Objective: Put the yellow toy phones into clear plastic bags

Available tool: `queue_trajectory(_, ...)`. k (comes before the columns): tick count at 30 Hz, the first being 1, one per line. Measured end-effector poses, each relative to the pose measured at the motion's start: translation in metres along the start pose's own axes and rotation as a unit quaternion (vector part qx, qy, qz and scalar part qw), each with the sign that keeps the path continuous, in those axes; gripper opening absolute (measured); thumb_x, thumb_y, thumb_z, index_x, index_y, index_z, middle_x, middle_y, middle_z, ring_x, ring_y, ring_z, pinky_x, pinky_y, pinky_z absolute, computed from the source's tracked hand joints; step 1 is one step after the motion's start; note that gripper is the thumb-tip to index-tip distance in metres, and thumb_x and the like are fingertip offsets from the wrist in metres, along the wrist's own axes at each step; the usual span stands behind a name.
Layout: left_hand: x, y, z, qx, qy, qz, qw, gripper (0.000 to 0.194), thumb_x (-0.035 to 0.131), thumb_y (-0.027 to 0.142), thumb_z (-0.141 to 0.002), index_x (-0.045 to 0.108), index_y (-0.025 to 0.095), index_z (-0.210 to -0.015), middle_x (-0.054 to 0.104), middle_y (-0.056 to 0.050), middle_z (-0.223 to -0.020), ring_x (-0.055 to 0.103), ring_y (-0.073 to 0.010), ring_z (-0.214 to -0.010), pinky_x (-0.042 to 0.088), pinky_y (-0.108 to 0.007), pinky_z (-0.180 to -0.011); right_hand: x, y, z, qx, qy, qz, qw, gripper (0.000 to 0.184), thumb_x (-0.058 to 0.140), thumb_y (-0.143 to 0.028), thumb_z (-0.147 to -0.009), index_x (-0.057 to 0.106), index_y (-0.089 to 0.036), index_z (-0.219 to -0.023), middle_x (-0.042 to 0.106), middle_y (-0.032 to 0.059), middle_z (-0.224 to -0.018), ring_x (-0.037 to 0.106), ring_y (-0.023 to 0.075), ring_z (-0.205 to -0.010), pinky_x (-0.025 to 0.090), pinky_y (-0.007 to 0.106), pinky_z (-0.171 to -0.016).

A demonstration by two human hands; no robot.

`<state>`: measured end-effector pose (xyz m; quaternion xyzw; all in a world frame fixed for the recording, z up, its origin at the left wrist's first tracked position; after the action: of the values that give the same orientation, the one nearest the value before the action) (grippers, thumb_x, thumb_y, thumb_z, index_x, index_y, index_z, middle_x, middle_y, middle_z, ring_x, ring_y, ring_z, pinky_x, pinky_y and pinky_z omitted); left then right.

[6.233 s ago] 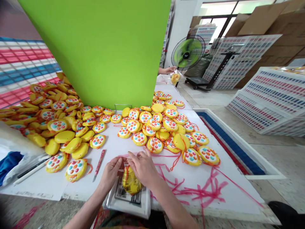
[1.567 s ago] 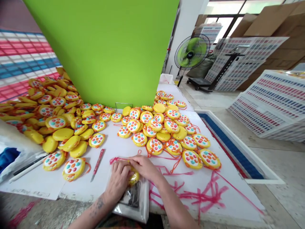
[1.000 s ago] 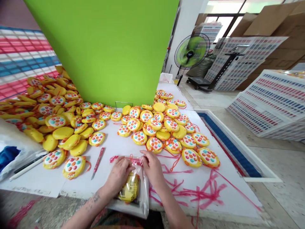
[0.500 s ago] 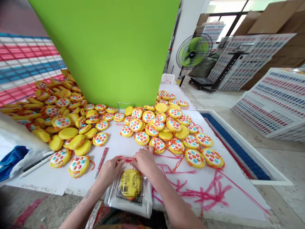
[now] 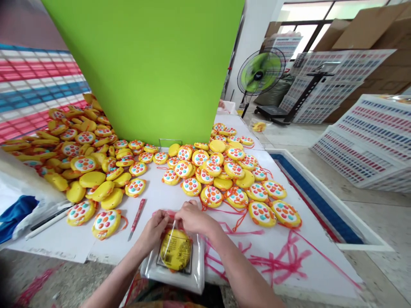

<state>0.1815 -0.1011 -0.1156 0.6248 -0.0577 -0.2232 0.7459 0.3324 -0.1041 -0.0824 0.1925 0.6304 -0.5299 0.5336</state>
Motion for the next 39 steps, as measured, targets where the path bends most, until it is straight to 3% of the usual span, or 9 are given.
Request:
queue_trajectory(4,0.009,-0.005,0.006,-0.045,0.044,0.209,0.976,0.035,0.050,0.054,-0.081,0.041,0.020,-0.083,0.052,0.005,-0.067,0.051,-0.0101,-0.054,0.045,-0.024,-0.054,-0.012,0.001,0.009,0.003,0.018,-0.009,1.000,0.035,0.047,0.000,-0.070,0.071,-0.024,-0.074,0.066,0.0013,-0.072,0.057,0.0166,-0.083,0.032,0.035,-0.090)
queue_trajectory(8,0.013,0.002,0.009,-0.034,0.044,0.276,0.960,0.040,0.055,0.057,-0.078,0.040,0.021,-0.084,0.054,0.005,-0.070,0.055,-0.0108,-0.058,0.048,-0.026,-0.057,-0.026,0.001,0.015,0.007,0.090,-0.015,0.996,0.040,0.045,0.003,-0.069,0.072,-0.026,-0.072,0.068,0.0005,-0.076,0.059,0.0174,-0.087,0.027,0.041,-0.100)
queue_trajectory(13,0.016,0.011,0.010,-0.018,-0.006,0.262,0.965,0.039,0.055,0.053,-0.079,0.048,0.019,-0.096,0.064,-0.005,-0.090,0.064,-0.0182,-0.078,0.053,-0.032,-0.069,-0.038,-0.019,0.017,-0.037,0.268,-0.027,0.962,0.028,0.048,-0.004,-0.081,0.067,-0.022,-0.089,0.069,0.0022,-0.087,0.057,0.0181,-0.089,0.042,0.034,-0.085)
queue_trajectory(16,0.017,0.018,0.012,0.011,-0.018,0.223,0.975,0.039,0.053,0.049,-0.082,0.052,0.017,-0.103,0.064,-0.007,-0.098,0.063,-0.0196,-0.086,0.053,-0.033,-0.074,-0.032,-0.036,0.015,-0.070,0.292,0.031,0.953,0.026,0.050,-0.007,-0.083,0.064,-0.020,-0.101,0.068,0.0042,-0.094,0.056,0.0197,-0.089,0.044,0.034,-0.084)
queue_trajectory(22,0.014,0.033,0.016,0.091,-0.017,0.029,0.995,0.029,0.043,0.040,-0.088,0.057,0.016,-0.093,0.066,-0.008,-0.087,0.061,-0.0198,-0.080,0.051,-0.034,-0.076,-0.015,-0.046,0.010,-0.053,0.307,0.086,0.946,0.032,0.047,-0.006,-0.084,0.060,-0.020,-0.110,0.067,0.0066,-0.087,0.057,0.0214,-0.086,0.047,0.035,-0.079)
queue_trajectory(26,0.014,0.034,0.014,0.101,-0.037,-0.006,0.994,0.033,0.040,0.038,-0.091,0.059,0.018,-0.107,0.068,-0.009,-0.098,0.062,-0.0208,-0.091,0.049,-0.034,-0.083,-0.015,-0.016,0.018,0.037,0.400,-0.101,0.910,0.027,0.045,-0.010,-0.082,0.060,-0.021,-0.102,0.067,0.0045,-0.089,0.061,0.0166,-0.077,0.049,0.029,-0.072)
queue_trajectory(30,0.014,0.009,0.004,0.004,-0.034,0.086,0.996,0.038,0.043,0.044,-0.088,0.056,0.017,-0.112,0.066,-0.007,-0.092,0.062,-0.0171,-0.076,0.050,-0.030,-0.066,-0.009,0.044,0.067,0.197,0.444,-0.202,0.851,0.014,0.048,-0.025,-0.079,0.060,-0.020,-0.085,0.064,0.0019,-0.073,0.055,0.0143,-0.058,0.045,0.025,-0.056)
queue_trajectory(35,0.012,-0.017,-0.007,-0.064,-0.009,0.180,0.982,0.043,0.055,0.051,-0.080,0.055,0.016,-0.106,0.062,0.000,-0.076,0.055,-0.0108,-0.058,0.043,-0.023,-0.054,0.022,0.121,0.176,0.364,0.441,-0.097,0.815,0.020,0.049,-0.032,-0.075,0.063,-0.019,-0.080,0.066,0.0041,-0.075,0.059,0.0193,-0.066,0.047,0.030,-0.062)
queue_trajectory(39,0.013,-0.016,-0.009,-0.072,-0.034,0.216,0.973,0.050,0.059,0.056,-0.077,0.055,0.016,-0.107,0.066,-0.003,-0.083,0.061,-0.0152,-0.070,0.047,-0.026,-0.062,0.038,0.142,0.225,0.335,0.361,0.091,0.866,0.028,0.045,-0.028,-0.078,0.069,-0.020,-0.089,0.066,0.0093,-0.094,0.059,0.0249,-0.084,0.047,0.038,-0.075)
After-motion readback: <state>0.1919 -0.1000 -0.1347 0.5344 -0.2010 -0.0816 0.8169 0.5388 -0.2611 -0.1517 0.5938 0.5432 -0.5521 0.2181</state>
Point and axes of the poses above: each hand's wrist, its own z-axis away from the middle knuckle, its own x-axis out of the palm, y = z × x, the point moved 3 cm from there along -z, towards the middle knuckle
